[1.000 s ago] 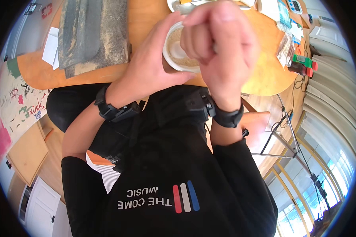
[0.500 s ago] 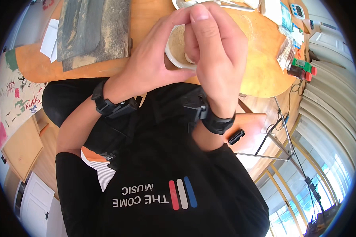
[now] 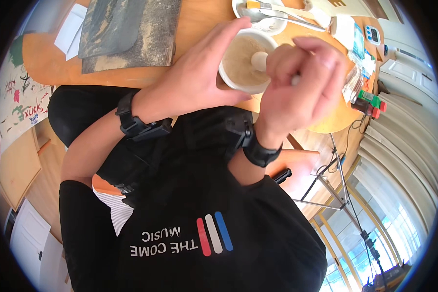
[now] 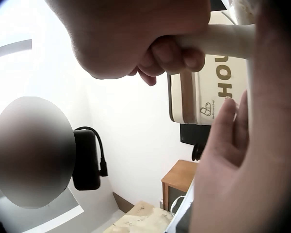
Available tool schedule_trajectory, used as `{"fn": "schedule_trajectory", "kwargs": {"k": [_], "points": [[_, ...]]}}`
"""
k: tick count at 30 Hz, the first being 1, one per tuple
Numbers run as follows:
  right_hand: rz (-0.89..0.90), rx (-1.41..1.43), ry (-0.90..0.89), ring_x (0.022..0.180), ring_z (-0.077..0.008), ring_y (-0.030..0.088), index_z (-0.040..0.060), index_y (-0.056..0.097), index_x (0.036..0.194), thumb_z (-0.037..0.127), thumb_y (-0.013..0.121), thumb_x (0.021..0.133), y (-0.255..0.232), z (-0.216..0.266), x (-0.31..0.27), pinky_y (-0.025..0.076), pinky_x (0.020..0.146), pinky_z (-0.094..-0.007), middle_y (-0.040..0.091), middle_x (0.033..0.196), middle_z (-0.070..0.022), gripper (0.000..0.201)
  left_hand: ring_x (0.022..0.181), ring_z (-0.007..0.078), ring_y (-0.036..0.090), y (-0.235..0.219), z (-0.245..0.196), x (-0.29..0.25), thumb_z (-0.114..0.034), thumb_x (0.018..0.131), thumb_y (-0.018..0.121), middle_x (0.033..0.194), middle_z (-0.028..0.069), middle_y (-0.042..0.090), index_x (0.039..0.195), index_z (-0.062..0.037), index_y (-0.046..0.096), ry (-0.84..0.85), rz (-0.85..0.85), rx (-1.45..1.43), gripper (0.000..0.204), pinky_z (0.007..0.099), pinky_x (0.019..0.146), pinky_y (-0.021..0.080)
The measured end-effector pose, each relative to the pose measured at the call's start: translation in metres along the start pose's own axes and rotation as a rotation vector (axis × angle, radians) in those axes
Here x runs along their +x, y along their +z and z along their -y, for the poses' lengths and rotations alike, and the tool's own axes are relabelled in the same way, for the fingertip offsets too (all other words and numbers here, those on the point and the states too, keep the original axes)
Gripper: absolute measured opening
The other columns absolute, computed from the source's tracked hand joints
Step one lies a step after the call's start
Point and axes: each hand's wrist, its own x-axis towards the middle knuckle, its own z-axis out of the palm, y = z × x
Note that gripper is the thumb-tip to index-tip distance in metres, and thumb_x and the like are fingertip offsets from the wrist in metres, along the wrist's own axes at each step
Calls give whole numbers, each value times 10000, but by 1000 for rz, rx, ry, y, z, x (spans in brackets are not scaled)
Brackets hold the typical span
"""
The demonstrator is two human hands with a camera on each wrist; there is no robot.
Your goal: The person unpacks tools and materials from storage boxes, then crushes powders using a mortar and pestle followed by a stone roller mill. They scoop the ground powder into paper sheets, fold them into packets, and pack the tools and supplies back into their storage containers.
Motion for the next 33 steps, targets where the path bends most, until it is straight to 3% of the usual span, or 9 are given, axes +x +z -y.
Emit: {"fn": "schedule_trajectory", "kwargs": {"k": [3, 6, 16, 18, 19, 25, 28, 30, 33], "points": [[-83, -273, -7, 439, -95, 338, -45, 586, 975, 204, 410, 1113, 4, -5, 2, 280, 432, -279, 393, 513, -9, 335, 1394, 373, 501, 1, 0, 1, -201, 723, 915, 1517, 210, 479, 1559, -21, 339, 18, -6, -5, 1030, 432, 1132, 444], [-166, -171, -95, 436, -104, 337, -39, 573, 980, 215, 401, 1118, 4, -19, 2, 286, 432, -282, 382, 508, -10, 336, 1395, 371, 501, 0, 0, 1, -203, 714, 919, 1517, 207, 478, 1558, -22, 341, 6, -3, 5, 1039, 429, 1131, 446], [-18, 64, -62, 443, -101, 315, -66, 587, 1048, 198, 410, 1124, 17, -19, 6, 302, 447, -302, 373, 523, -5, 327, 1382, 377, 511, -1, 0, 3, -186, 699, 914, 1511, 206, 481, 1560, -26, 336, -1, 11, -15, 1049, 435, 1123, 448], [21, 104, 66, 451, -97, 314, -66, 590, 1048, 183, 414, 1120, 21, -20, 5, 294, 450, -298, 371, 528, -2, 314, 1383, 377, 509, -2, 0, 1, -183, 698, 914, 1511, 205, 480, 1560, -26, 335, -13, 9, -13, 1050, 436, 1123, 447], [43, 59, 81, 450, -121, 237, -41, 610, 1062, 155, 381, 1105, 22, -14, 5, 294, 480, -336, 302, 522, 4, 305, 1385, 376, 507, -1, -1, 1, -181, 697, 914, 1511, 205, 480, 1560, -27, 334, -16, 13, -17, 1051, 437, 1123, 446], [107, 33, 185, 452, -84, 308, -61, 593, 1047, 171, 414, 1115, 10, -1, 5, 277, 456, -282, 374, 527, 5, 301, 1380, 375, 510, 1, 1, 1, -191, 712, 915, 1510, 203, 481, 1555, -24, 339, 6, 1, -10, 1035, 438, 1118, 449], [-32, -52, 15, 446, -79, 310, -58, 593, 1049, 168, 415, 1115, 6, -8, 4, 264, 450, -277, 380, 523, 5, 296, 1378, 376, 513, -1, 1, 2, -198, 716, 917, 1506, 201, 485, 1551, -24, 348, 7, 6, 0, 1026, 438, 1116, 452], [75, -122, 98, 437, -81, 311, -52, 593, 1052, 165, 422, 1113, 8, -11, 9, 261, 444, -280, 385, 517, 0, 284, 1380, 375, 513, 0, 0, 1, -197, 714, 917, 1505, 199, 488, 1548, -25, 352, 6, 0, 1, 1021, 437, 1119, 451], [-87, 69, 0, 459, -63, 331, -53, 614, 1032, 148, 436, 1110, 22, -14, 5, 261, 458, -268, 417, 533, 10, 279, 1380, 375, 516, -1, 0, 2, -197, 709, 919, 1504, 197, 493, 1546, -29, 359, -6, 7, -5, 1021, 438, 1124, 450]]}}
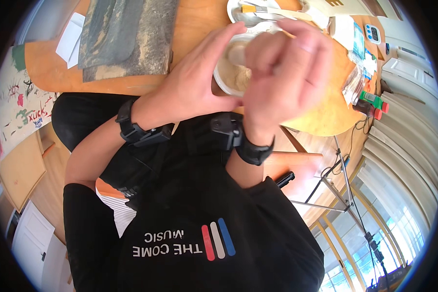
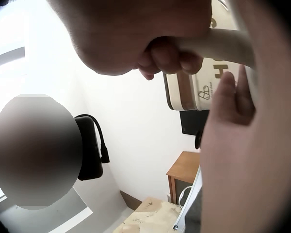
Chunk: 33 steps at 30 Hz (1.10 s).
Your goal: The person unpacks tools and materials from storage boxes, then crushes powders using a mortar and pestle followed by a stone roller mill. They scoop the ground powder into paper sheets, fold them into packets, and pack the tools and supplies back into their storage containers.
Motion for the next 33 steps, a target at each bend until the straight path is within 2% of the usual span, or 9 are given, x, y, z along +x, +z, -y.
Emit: {"fn": "schedule_trajectory", "kwargs": {"k": [6, 11, 13, 14, 17, 21, 24, 29, 33], "points": [[338, -227, 294, 488, -41, 337, -35, 624, 1019, 159, 455, 1117, -19, 34, -7, 247, 469, -247, 430, 570, 31, 275, 1368, 373, 532, 0, 0, 2, -177, 681, 932, 1486, 194, 513, 1549, -46, 366, 9, -2, 15, 1045, 434, 1118, 456], [157, 65, 147, 496, -36, 337, -19, 627, 1024, 157, 469, 1114, -18, 3, 17, 256, 484, -241, 421, 580, 51, 253, 1366, 374, 534, 1, -3, 4, -165, 680, 938, 1472, 192, 527, 1547, -39, 370, -12, -1, -12, 1045, 434, 1118, 454], [190, 49, 355, 496, -38, 338, -13, 629, 1027, 154, 463, 1115, -19, 15, 0, 260, 490, -241, 425, 581, 51, 251, 1371, 426, 493, -1, 1, 7, -187, 705, 916, 1471, 274, 482, 1549, 32, 311, 30, 36, 50, 1061, 460, 1133, 436], [357, 7, 349, 498, -37, 337, -15, 630, 1028, 148, 459, 1115, -25, 26, -2, 261, 491, -239, 424, 583, 53, 252, 1375, 421, 489, -2, -3, 6, -191, 709, 916, 1479, 272, 475, 1552, 27, 310, 19, 25, 59, 1060, 455, 1139, 431], [266, -347, 253, 501, -36, 330, -22, 630, 1030, 146, 452, 1116, -31, 29, 7, 266, 497, -235, 413, 577, 53, 259, 1377, 419, 488, -3, -6, 5, -193, 714, 913, 1480, 269, 472, 1549, 26, 315, -51, 63, 18, 1050, 457, 1141, 428], [118, -2, 349, 501, -74, 314, -20, 605, 1090, 173, 438, 1128, -6, 8, 15, 271, 515, -277, 351, 576, 37, 259, 1378, 418, 488, -4, -7, 7, -192, 728, 905, 1471, 272, 474, 1538, 32, 323, -60, 69, 0, 1022, 457, 1142, 427], [520, -273, 361, 501, -59, 309, -24, 592, 1051, 181, 425, 1131, -25, 40, 4, 261, 506, -268, 366, 582, 41, 276, 1388, 427, 475, -5, -5, 8, -200, 721, 908, 1485, 278, 460, 1546, 32, 312, -9, 62, 20, 1043, 460, 1151, 420], [135, -113, 187, 549, -35, 363, 22, 612, 965, 178, 470, 1117, -20, 7, 20, 310, 541, -225, 435, 608, 59, 260, 1405, 423, 463, -4, -11, 8, -202, 720, 913, 1504, 275, 443, 1563, 25, 290, -107, 109, 15, 1072, 462, 1160, 413], [393, 36, 535, 573, -45, 382, 39, 592, 939, 194, 475, 1114, -26, 30, 19, 317, 537, -237, 456, 633, 42, 262, 1393, 426, 472, -6, -6, 9, -203, 716, 917, 1505, 273, 439, 1556, 33, 290, -33, 107, 14, 1074, 454, 1157, 415]]}}
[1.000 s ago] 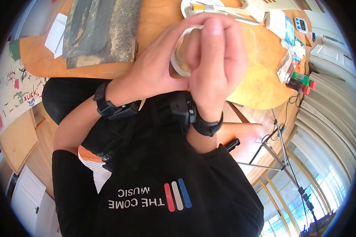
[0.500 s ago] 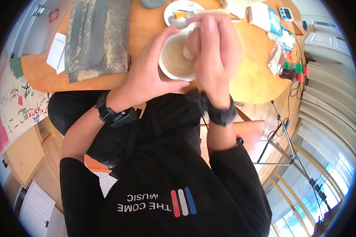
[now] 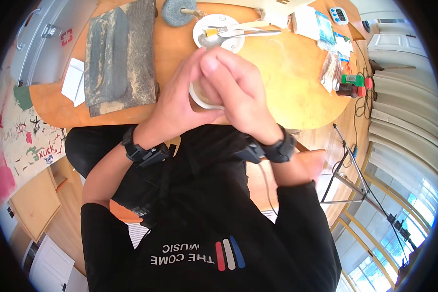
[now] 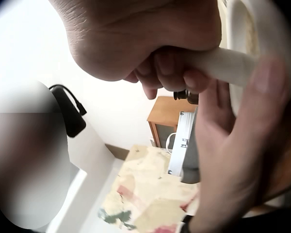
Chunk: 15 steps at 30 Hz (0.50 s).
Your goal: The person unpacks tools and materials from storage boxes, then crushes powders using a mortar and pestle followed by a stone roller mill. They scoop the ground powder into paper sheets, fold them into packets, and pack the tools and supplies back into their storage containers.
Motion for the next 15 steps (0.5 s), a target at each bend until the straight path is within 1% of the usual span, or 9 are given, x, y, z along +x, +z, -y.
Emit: {"fn": "schedule_trajectory", "kwargs": {"k": [2, 3, 4, 6, 8, 10, 12, 14, 15], "points": [[64, -548, -144, 577, -53, 384, 43, 586, 938, 212, 484, 1115, -9, 7, 1, 310, 533, -238, 460, 643, 35, 265, 1392, 432, 472, 0, -1, -1, -206, 714, 920, 1502, 273, 440, 1553, 39, 289, -2, -15, 0, 1078, 455, 1153, 417], [-51, -362, -142, 590, -61, 416, 36, 591, 919, 226, 488, 1113, -14, -4, 9, 335, 547, -240, 476, 647, 27, 291, 1393, 433, 471, 0, -3, -1, -205, 715, 921, 1501, 273, 440, 1553, 39, 291, -27, -8, 4, 1076, 457, 1152, 417], [-55, -365, -136, 590, -61, 416, 36, 591, 919, 226, 488, 1113, -13, -8, 12, 335, 547, -240, 476, 647, 27, 291, 1395, 433, 469, 2, -5, -1, -205, 717, 921, 1500, 273, 440, 1553, 39, 293, -51, 0, 8, 1074, 460, 1151, 417], [10, 335, 14, 593, -65, 442, 19, 596, 896, 207, 479, 1109, -5, -12, 21, 365, 557, -250, 498, 650, 23, 308, 1392, 433, 470, 1, -5, 0, -203, 717, 920, 1499, 273, 441, 1553, 38, 295, -37, 0, 0, 1072, 460, 1152, 417], [46, 182, 10, 556, -71, 425, 0, 602, 911, 189, 454, 1114, -5, -5, 9, 357, 540, -260, 481, 620, 19, 314, 1390, 432, 471, -3, -4, 1, -202, 717, 919, 1498, 274, 442, 1554, 36, 297, -22, -2, 0, 1070, 460, 1153, 417], [57, -492, -162, 525, -67, 365, -4, 594, 949, 179, 454, 1118, -4, 1, 3, 318, 523, -253, 439, 595, 31, 286, 1383, 431, 478, 1, -1, -1, -196, 718, 915, 1490, 272, 450, 1552, 38, 300, 13, -24, 8, 1062, 455, 1155, 416], [-57, -355, -191, 541, -65, 382, 6, 602, 952, 177, 470, 1111, -2, -12, 7, 323, 531, -245, 454, 611, 30, 268, 1383, 430, 479, 4, -1, -2, -192, 722, 911, 1483, 270, 455, 1548, 38, 304, 7, -29, 12, 1051, 457, 1151, 419], [-57, 86, -36, 558, -61, 398, 11, 601, 929, 160, 486, 1100, 7, -10, 9, 334, 533, -243, 478, 630, 37, 254, 1388, 425, 477, 2, -2, 0, -189, 725, 910, 1484, 269, 454, 1547, 35, 305, 7, -33, -35, 1045, 459, 1150, 419], [-33, -182, -99, 556, -53, 383, 13, 605, 943, 170, 487, 1103, 4, -14, -1, 324, 517, -248, 468, 630, 42, 253, 1388, 425, 477, 1, -1, 0, -189, 725, 910, 1484, 269, 454, 1547, 35, 305, 10, -32, -33, 1045, 459, 1150, 419]]}}
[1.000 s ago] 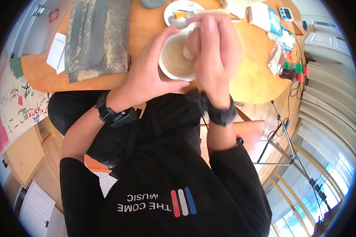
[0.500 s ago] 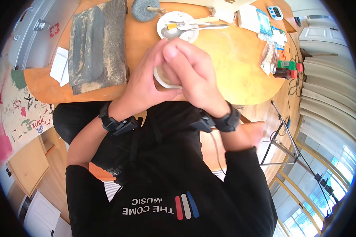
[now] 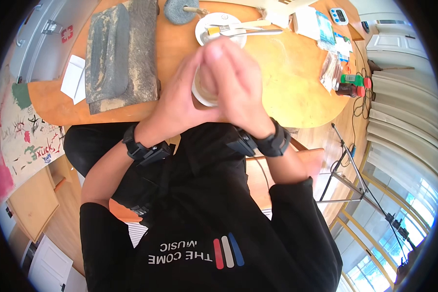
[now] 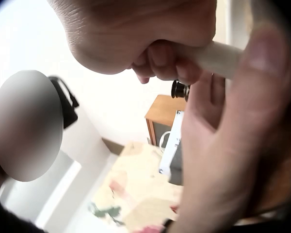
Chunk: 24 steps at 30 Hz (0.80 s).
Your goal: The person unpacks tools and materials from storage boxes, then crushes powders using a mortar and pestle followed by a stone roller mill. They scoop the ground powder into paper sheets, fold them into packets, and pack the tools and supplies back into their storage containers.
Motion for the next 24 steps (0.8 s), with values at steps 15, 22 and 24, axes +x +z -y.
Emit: {"fn": "schedule_trajectory", "kwargs": {"k": [15, 22, 24], "points": [[-225, 410, -158, 541, -58, 394, 14, 626, 974, 157, 438, 1110, 2, -10, 5, 329, 536, -262, 487, 623, 29, 272, 1405, 426, 460, 1, -1, -2, -192, 723, 906, 1493, 285, 446, 1552, 40, 300, -5, -4, 47, 1052, 467, 1161, 413], [-110, -51, -105, 482, -100, 311, -25, 561, 999, 232, 388, 1141, -16, 1, 11, 301, 507, -297, 348, 556, 21, 341, 1399, 428, 466, 3, 0, -3, -178, 710, 915, 1497, 272, 450, 1550, 34, 310, -19, 1, 54, 1056, 465, 1158, 414], [-219, 56, -109, 482, -98, 324, -21, 563, 991, 238, 396, 1138, 1, -8, 17, 303, 508, -290, 364, 556, 17, 341, 1400, 428, 465, 5, 1, -3, -176, 712, 914, 1500, 271, 449, 1549, 33, 311, -15, 6, 43, 1053, 465, 1157, 414]]}}
